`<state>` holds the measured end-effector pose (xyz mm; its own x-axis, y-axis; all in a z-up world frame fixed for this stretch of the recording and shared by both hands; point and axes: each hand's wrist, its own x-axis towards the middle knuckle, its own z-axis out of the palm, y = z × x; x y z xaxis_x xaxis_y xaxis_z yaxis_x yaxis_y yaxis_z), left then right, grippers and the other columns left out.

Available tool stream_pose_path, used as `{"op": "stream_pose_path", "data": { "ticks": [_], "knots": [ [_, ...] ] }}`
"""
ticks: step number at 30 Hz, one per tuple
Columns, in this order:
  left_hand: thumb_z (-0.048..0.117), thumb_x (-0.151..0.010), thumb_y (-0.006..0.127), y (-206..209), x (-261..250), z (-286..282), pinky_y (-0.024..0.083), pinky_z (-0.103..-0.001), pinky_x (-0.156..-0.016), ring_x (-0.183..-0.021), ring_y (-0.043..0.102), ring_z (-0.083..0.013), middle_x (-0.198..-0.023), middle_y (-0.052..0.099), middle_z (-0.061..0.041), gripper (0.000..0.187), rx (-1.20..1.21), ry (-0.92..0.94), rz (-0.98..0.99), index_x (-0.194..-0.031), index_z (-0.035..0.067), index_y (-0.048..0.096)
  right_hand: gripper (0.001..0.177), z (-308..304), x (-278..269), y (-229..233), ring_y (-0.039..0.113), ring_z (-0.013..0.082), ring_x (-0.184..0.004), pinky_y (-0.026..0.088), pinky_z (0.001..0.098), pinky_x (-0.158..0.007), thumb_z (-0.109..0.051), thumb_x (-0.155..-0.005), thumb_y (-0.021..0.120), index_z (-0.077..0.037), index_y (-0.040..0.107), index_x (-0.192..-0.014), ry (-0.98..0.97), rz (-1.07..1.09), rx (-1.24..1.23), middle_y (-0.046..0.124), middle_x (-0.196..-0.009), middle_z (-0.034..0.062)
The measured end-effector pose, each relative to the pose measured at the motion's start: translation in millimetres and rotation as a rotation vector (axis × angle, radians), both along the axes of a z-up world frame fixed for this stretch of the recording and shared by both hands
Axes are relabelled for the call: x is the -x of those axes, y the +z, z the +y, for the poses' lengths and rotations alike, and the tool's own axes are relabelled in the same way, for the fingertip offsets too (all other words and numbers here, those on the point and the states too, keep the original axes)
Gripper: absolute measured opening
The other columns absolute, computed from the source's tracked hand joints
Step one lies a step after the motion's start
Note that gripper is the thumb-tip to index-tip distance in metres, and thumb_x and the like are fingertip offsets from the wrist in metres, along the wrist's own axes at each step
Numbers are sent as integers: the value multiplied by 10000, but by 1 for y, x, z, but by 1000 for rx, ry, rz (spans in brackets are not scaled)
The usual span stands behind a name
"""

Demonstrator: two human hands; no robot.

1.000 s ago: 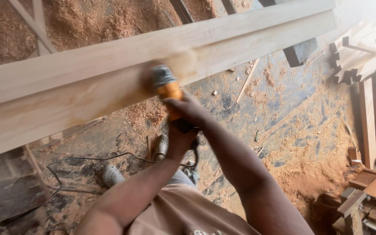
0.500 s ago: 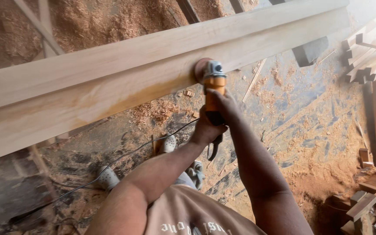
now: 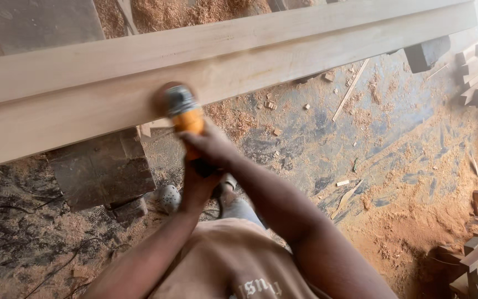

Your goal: The person uses an angle grinder to sand the surface of a long wooden plank resting on a workbench. They briefly switch to a hammer and chisel to remove a small protrusion, then resume sanding the plank and a smaller piece of wood.

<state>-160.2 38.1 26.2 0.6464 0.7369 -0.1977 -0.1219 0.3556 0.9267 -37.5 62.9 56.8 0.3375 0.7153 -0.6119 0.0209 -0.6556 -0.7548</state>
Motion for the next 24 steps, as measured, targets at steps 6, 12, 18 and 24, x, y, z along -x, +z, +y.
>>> {"op": "stream_pose_path", "data": {
  "ticks": [6, 12, 18, 24],
  "knots": [
    [131, -813, 816, 2, 27, -22, 611, -277, -748, -893, 683, -162, -1054, 652, -55, 619, 108, 188, 124, -1304, 22, 455, 686, 5, 30, 9, 727, 227, -970, 627, 394, -864, -521, -860, 704, -69, 508, -1338, 279, -3, 157, 701, -1125, 135],
    [111, -803, 845, -6, -122, -59, 623, -315, -848, -975, 732, -180, -1091, 737, -73, 506, -57, -141, 34, -1241, 26, 606, 644, -78, -125, -26, 694, 236, -941, 606, 367, -815, -461, -881, 731, -21, 570, -1322, -138, 57, -102, 683, -1116, 159],
    [148, -738, 864, -11, -266, -71, 618, -315, -753, -879, 730, -189, -1013, 750, -85, 513, 169, -367, -28, -1186, 43, 638, 546, -145, -281, -50, 682, 169, -852, 586, 290, -721, -436, -890, 721, -56, 627, -1271, -466, -98, -37, 685, -1019, 91],
    [56, -756, 818, -14, -153, -32, 610, -324, -877, -994, 719, -204, -1088, 729, -74, 550, -19, -126, -139, -1257, 30, 594, 491, -72, -171, -60, 683, 170, -808, 580, 302, -704, -418, -908, 725, -51, 661, -1228, -318, 41, -32, 701, -970, 85]
  ]
}}
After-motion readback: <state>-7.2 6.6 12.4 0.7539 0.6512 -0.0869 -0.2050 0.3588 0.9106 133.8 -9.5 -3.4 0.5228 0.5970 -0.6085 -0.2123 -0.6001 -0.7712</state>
